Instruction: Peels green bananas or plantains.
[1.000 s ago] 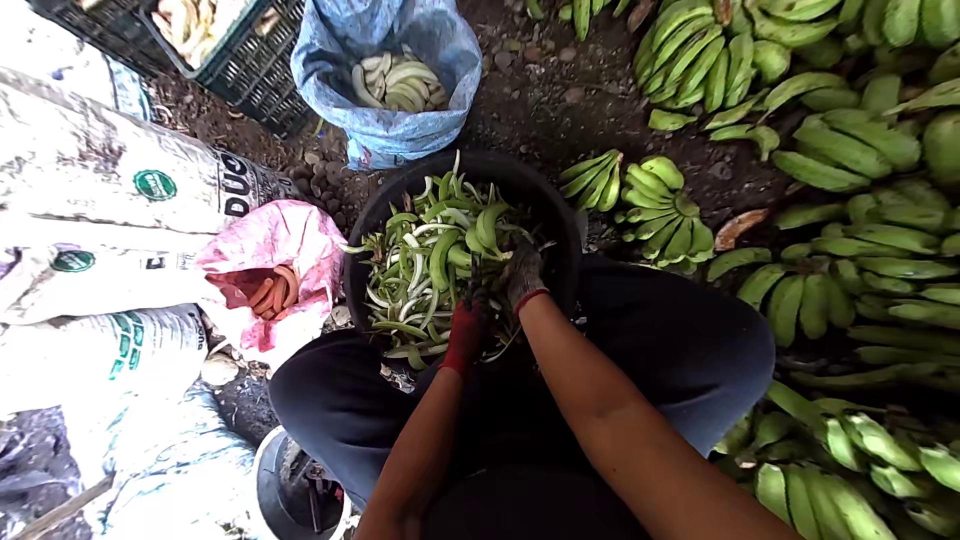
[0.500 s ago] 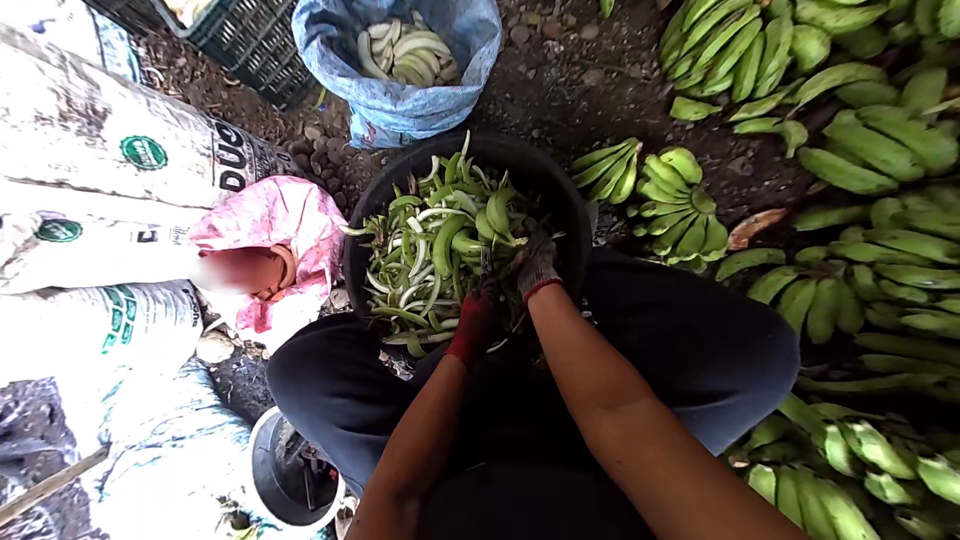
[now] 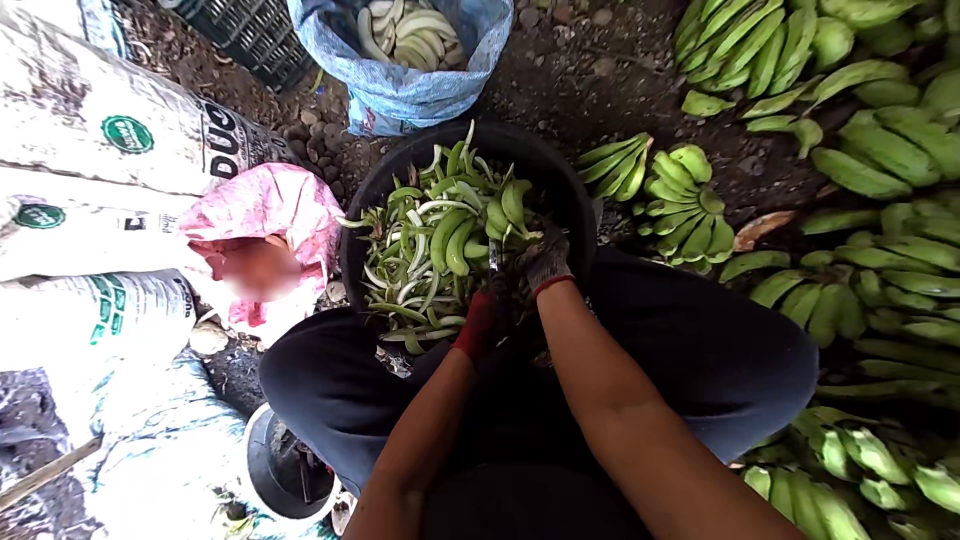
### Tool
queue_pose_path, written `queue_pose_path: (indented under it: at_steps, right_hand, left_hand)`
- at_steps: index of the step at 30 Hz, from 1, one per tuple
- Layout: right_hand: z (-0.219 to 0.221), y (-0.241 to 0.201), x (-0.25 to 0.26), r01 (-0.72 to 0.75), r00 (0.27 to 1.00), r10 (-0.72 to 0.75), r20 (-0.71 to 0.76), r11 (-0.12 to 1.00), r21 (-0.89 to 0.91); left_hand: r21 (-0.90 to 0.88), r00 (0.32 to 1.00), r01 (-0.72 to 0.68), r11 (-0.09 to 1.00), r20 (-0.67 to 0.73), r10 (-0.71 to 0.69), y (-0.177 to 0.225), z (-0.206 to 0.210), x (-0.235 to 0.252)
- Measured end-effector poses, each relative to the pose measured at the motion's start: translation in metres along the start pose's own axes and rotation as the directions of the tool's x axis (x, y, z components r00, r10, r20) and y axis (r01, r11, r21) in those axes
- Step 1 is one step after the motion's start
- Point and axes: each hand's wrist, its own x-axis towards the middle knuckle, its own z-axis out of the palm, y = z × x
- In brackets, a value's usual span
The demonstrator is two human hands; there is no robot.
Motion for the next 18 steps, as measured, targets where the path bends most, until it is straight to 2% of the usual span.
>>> queue_pose_path:
  at_steps: [2, 4, 5, 6, 8, 9, 10, 12, 14, 17, 18]
  right_hand:
    - [-0.003, -0.001, 0.003, 0.024, 1.000, -0.025, -0.006, 0.994, -0.109]
    - [-0.007, -0.007, 0.007, 0.079, 0.997, -0.081, 0.013, 0.912, -0.403]
    - [-0.010, -0.009, 0.008, 0.090, 0.996, -0.090, 0.023, 0.873, -0.478]
    - [-0.011, -0.008, 0.009, 0.096, 0.995, -0.097, 0.024, 0.869, -0.486]
    - [-0.011, -0.005, 0.008, 0.064, 0.998, -0.065, 0.009, 0.938, -0.342]
    - [-0.014, -0.006, 0.005, 0.058, 0.998, -0.053, 0.025, 0.940, -0.337]
    - [-0.017, -0.009, 0.003, 0.078, 0.997, -0.065, 0.044, 0.889, -0.451]
    - [-0.019, -0.013, 0.000, 0.125, 0.992, -0.078, 0.098, 0.707, -0.696]
    - [-0.018, -0.014, -0.005, 0.157, 0.987, -0.079, 0.139, 0.628, -0.762]
    - [-0.015, -0.010, -0.002, 0.136, 0.991, -0.095, 0.097, 0.742, -0.656]
    - [-0.015, -0.011, -0.002, 0.119, 0.993, -0.085, 0.083, 0.748, -0.653]
  left_hand:
    - [-0.037, 0.999, -0.036, 0.999, 0.011, 0.036, -0.012, 0.002, 0.000]
    - [-0.091, 0.998, -0.064, 0.994, 0.013, 0.066, -0.016, 0.009, -0.013]
    - [-0.111, 0.998, -0.062, 0.992, 0.009, 0.063, -0.015, 0.013, -0.016]
    - [-0.102, 0.998, -0.063, 0.993, 0.005, 0.064, -0.014, 0.016, -0.016]
    - [-0.016, 0.995, -0.104, 0.994, 0.008, 0.104, -0.015, 0.016, -0.011]
    - [0.016, 0.991, -0.132, 0.991, 0.025, 0.132, -0.016, 0.016, -0.009]
    - [-0.001, 0.988, -0.149, 0.989, 0.032, 0.149, -0.017, 0.017, -0.008]
    - [-0.048, 0.990, -0.137, 0.989, 0.017, 0.138, -0.016, 0.021, -0.010]
    - [-0.024, 0.994, -0.107, 0.994, -0.034, 0.106, -0.012, 0.028, -0.010]
    - [0.036, 0.991, -0.111, 0.993, -0.066, 0.113, -0.020, 0.031, 0.000]
    - [0.021, 0.993, -0.100, 0.995, -0.066, 0.101, -0.027, 0.031, 0.001]
